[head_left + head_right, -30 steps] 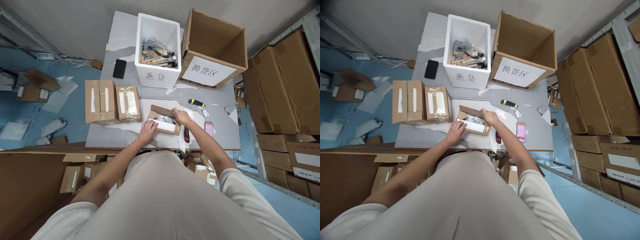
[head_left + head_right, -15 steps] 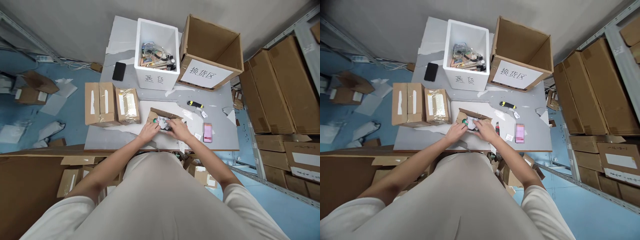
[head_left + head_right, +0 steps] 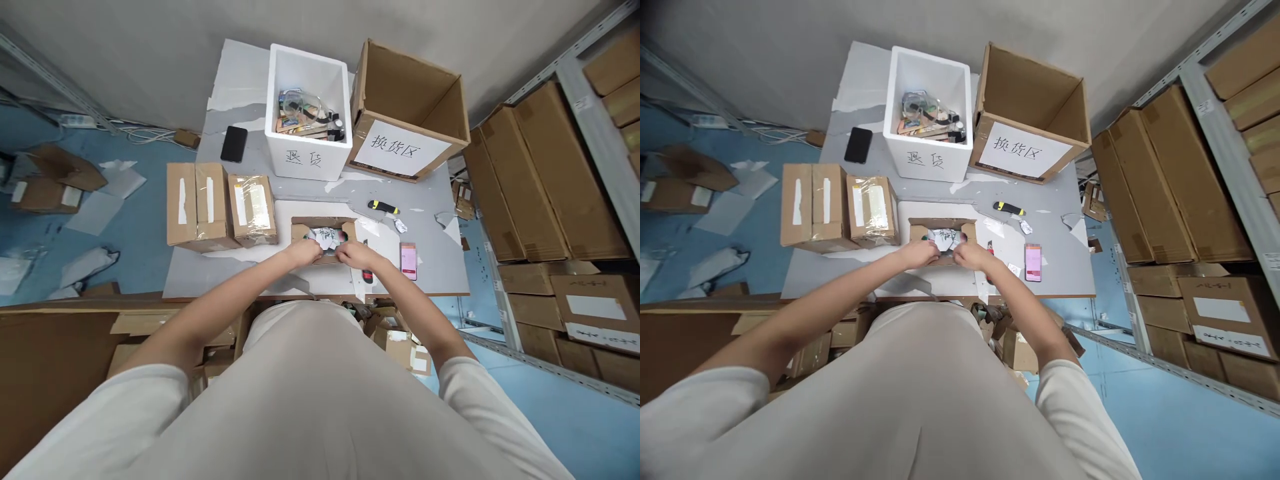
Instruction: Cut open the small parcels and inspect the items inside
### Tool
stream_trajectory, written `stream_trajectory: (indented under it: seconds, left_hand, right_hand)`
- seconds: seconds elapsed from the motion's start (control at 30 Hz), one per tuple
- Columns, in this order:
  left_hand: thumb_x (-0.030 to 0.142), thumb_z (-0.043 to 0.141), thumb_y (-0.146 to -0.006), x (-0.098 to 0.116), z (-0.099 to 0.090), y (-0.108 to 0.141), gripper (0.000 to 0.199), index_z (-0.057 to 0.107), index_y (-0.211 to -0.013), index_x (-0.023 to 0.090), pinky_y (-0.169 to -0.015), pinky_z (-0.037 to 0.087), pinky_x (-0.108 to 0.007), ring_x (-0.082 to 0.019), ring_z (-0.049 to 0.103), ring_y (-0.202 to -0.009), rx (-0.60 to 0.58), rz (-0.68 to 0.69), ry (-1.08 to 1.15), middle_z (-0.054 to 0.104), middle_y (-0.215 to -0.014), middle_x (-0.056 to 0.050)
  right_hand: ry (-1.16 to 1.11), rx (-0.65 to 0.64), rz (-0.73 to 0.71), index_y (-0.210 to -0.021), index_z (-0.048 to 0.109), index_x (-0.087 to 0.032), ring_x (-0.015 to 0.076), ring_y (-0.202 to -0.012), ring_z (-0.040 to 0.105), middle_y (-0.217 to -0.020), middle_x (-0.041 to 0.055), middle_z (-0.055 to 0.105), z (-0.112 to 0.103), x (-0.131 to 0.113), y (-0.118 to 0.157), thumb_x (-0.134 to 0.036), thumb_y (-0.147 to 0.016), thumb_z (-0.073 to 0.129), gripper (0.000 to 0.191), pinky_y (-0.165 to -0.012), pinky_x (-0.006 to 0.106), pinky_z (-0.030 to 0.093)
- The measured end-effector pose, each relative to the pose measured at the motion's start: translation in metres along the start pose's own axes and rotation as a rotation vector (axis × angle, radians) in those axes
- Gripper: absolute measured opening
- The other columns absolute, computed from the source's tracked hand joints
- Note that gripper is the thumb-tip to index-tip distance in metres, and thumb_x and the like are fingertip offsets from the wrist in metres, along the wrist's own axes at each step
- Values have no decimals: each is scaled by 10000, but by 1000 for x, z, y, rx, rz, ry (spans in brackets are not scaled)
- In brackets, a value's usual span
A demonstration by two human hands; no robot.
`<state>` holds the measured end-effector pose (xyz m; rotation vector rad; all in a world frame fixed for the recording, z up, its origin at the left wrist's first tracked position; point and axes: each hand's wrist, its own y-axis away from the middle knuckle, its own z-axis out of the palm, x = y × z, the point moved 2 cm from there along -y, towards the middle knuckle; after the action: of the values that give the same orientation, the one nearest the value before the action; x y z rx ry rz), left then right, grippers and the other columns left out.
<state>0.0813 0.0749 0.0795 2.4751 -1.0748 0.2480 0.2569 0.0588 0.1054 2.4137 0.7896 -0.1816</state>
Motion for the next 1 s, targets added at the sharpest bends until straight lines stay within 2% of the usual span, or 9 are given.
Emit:
stream_trajectory:
  seconds: [0.1,0.2,0.3,0.4,0.53,0.7,0.8,0.93,1.0]
  left_hand:
    - [158,532,-842,4,-5,-20,190,708,-789,110,-765,431,-344,-240,640,-829,-143,-47,-117,714,-867,-149]
    - [146,521,-837,6,-6,-13,200,713,-798,107,-813,401,-395,-282,619,-920,-110,-73,-157,708,-913,-175]
    - [312,559,-843,-3,-1,15,280,714,-908,88,-870,363,-444,-347,551,-1061,13,-169,-224,664,-1067,-228]
    - [485,508,-858,-17,8,44,572,604,-1189,29,-922,332,-476,-396,438,-1216,144,-312,-204,496,-1341,-282]
    - [552,467,-863,-24,10,54,720,474,-1320,-5,-913,344,-461,-386,452,-1206,155,-387,-157,458,-1367,-298]
    - [319,599,-821,-12,-7,6,369,647,-1042,27,-844,381,-407,-337,563,-1018,60,-296,-202,638,-1039,-240]
    - [247,593,-814,-7,-4,-33,449,563,-1215,48,-795,418,-382,-317,591,-990,8,-196,-154,634,-1056,-232]
    - [178,476,-855,-12,21,-61,581,360,-1423,145,-791,461,-412,-299,609,-991,-25,-97,-114,603,-1142,-231]
    - [100,348,-873,-17,34,-63,550,373,-1420,151,-790,471,-445,-312,597,-1023,5,-80,-85,585,-1156,-251]
  right_hand:
    - [206,-127,22,-1026,706,-166,218,-941,631,-1042,106,708,-10,-3,-32,-68,-835,472,318,-818,309,445]
    - [312,-149,81,-934,728,-123,272,-938,641,-992,167,713,-8,-6,-39,-32,-821,464,302,-854,393,419]
    - [372,-85,114,-908,723,-83,309,-979,623,-989,214,693,-2,4,-15,-58,-842,443,289,-917,457,376]
    - [368,8,122,-981,691,-56,293,-1045,592,-1096,227,645,5,23,16,-71,-867,397,316,-943,421,383]
    - [288,45,181,-1152,610,-76,261,-1102,571,-1270,201,568,10,35,33,-46,-860,376,376,-910,357,432]
    - [136,-148,304,-1056,683,-117,288,-915,662,-982,182,701,-14,28,3,-15,-769,503,354,-755,342,482]
    - [64,-196,306,-1025,705,-110,289,-901,673,-1000,190,705,-22,21,-19,-33,-752,557,320,-745,337,492]
    - [-10,-307,279,-961,736,-194,241,-821,690,-870,108,730,2,21,-30,-130,-802,566,242,-744,327,514]
    - [-21,-249,263,-944,741,-215,238,-793,689,-788,88,722,18,26,-32,-194,-819,566,216,-753,345,522]
